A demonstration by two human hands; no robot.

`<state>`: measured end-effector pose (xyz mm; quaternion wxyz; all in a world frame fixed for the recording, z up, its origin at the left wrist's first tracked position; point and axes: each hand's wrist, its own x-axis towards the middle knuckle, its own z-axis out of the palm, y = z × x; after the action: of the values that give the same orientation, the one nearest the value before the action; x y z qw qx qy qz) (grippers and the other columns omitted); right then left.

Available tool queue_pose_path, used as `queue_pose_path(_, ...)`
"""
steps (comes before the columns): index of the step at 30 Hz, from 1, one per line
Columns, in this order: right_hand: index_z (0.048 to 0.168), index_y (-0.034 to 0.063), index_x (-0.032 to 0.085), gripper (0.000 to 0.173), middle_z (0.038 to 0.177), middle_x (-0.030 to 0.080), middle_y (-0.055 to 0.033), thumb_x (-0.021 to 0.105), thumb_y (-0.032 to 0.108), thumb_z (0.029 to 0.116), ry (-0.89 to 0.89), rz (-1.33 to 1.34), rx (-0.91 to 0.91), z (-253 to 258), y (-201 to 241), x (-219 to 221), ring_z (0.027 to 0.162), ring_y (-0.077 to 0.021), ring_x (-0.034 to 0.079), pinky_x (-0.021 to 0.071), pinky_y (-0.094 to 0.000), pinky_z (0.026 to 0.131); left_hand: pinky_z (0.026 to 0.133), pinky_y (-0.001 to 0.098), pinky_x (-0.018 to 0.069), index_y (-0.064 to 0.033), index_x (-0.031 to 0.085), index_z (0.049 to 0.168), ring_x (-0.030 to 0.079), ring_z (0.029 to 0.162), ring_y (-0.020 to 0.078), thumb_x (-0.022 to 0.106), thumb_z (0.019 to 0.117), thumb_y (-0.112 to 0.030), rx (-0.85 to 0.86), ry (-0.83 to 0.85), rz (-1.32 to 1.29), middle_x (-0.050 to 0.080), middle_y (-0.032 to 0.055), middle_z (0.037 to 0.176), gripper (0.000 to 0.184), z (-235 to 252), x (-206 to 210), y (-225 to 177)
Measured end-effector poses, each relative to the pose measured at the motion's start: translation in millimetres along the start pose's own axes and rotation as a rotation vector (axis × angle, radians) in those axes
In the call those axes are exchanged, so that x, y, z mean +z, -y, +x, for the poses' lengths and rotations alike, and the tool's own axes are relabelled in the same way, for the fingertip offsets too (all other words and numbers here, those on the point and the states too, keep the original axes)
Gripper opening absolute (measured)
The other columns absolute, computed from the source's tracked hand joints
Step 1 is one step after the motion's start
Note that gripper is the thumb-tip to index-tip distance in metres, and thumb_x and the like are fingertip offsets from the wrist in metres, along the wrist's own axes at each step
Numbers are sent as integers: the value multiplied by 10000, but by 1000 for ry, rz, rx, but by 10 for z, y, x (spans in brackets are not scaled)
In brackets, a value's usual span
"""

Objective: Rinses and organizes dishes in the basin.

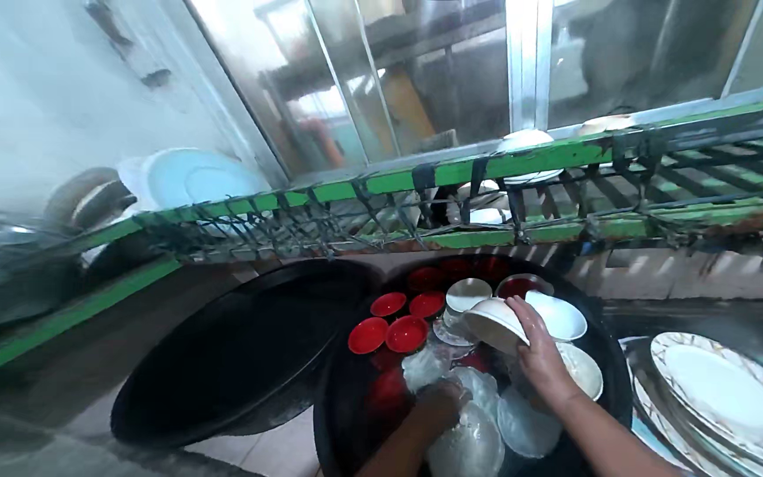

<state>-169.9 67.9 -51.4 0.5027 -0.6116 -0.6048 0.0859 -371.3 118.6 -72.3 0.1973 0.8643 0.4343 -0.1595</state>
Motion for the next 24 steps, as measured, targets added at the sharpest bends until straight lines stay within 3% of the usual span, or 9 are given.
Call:
queue_pose_path(3, 1517, 10, 450, 648, 1551, 435, -237, 556, -145, 897, -60, 44, 13, 10, -55, 4, 1440, -370, 433, 402, -506, 1156, 1145, 483, 395, -22, 741, 1176, 589, 1279, 319, 528, 988, -67, 298, -354, -161, 692, 169, 1263, 288, 162, 90, 291)
queue_pose_path(5, 1510, -3, 454, 612, 1545, 435, -253, 548, -135, 919, -73, 69, 18, 24, -64, 1, 1427, -390, 442, 410, -520, 1143, 1109, 479, 421, 18, 767, 1071, 626, 1203, 316, 556, 923, 1, 461, -545, -460, 723, 189, 1161, 258, 262, 83, 393)
queue_pose_path(8, 1506, -18, 448, 573, 1542, 436, -253, 534, -104, 946, -83, 104, 6, 30, -85, 13, 1430, -386, 433, 398, -518, 1151, 1041, 342, 495, 58, 713, 1113, 641, 1149, 173, 540, 959, 53, 185, -596, -1002, 700, 152, 1188, 232, 232, -63, 317)
queue_pose_path(11, 1516, -33, 423, 596, 1543, 421, -275, 535, -114, 936, -91, 116, 21, 58, -80, 18, 1435, -410, 417, 371, -538, 1163, 839, 332, 561, 51, 627, 1163, 667, 949, 156, 457, 1000, 65, 37, -718, -1431, 689, 131, 1076, 235, 256, -171, 254)
queue_pose_path(13, 1523, -30, 412, 564, 1542, 420, -278, 540, -50, 974, -86, 116, 18, 75, -111, 42, 1434, -415, 416, 363, -546, 1168, 783, 355, 565, 11, 578, 1245, 663, 916, 174, 430, 1030, 38, 27, -724, -1559, 674, 126, 1075, 263, 273, -251, 211)
queue_pose_path(16, 1534, 2, 407, 532, 1528, 443, -258, 520, 204, 1055, -60, 173, 38, 77, -137, 69, 1418, -375, 444, 367, -532, 1166, 780, 399, 566, -53, 545, 1380, 660, 948, 218, 444, 1054, -25, -18, -682, -1528, 653, 142, 1187, 342, 282, -440, 36)
queue_pose_path(20, 1602, 107, 312, 695, 1581, 392, -180, 433, 482, 1030, 14, 484, 268, 84, -44, 32, 1419, -275, 440, 397, -511, 1133, 800, 476, 564, -184, 534, 1454, 653, 1029, 277, 527, 1063, -241, 6, -602, -1356, 629, 135, 1306, 396, 209, -682, -242)
queue_pose_path(22, 1624, 152, 266, 756, 1605, 394, -93, 312, 616, 1030, 45, 622, 292, 94, -51, 30, 1407, -191, 464, 439, -440, 1118, 876, 495, 545, -204, 586, 1425, 643, 1105, 271, 529, 1071, -294, 44, -641, -1219, 626, 121, 1343, 369, 237, -817, -365)
queue_pose_path(24, 1639, 191, 217, 755, 1605, 399, -71, 374, 604, 1026, 43, 691, 317, 133, -107, 10, 1396, -188, 481, 466, -443, 1104, 1055, 487, 481, -123, 632, 1388, 597, 1257, 237, 524, 1070, -190, 91, -713, -1091, 616, 113, 1395, 342, 395, -1002, -481)
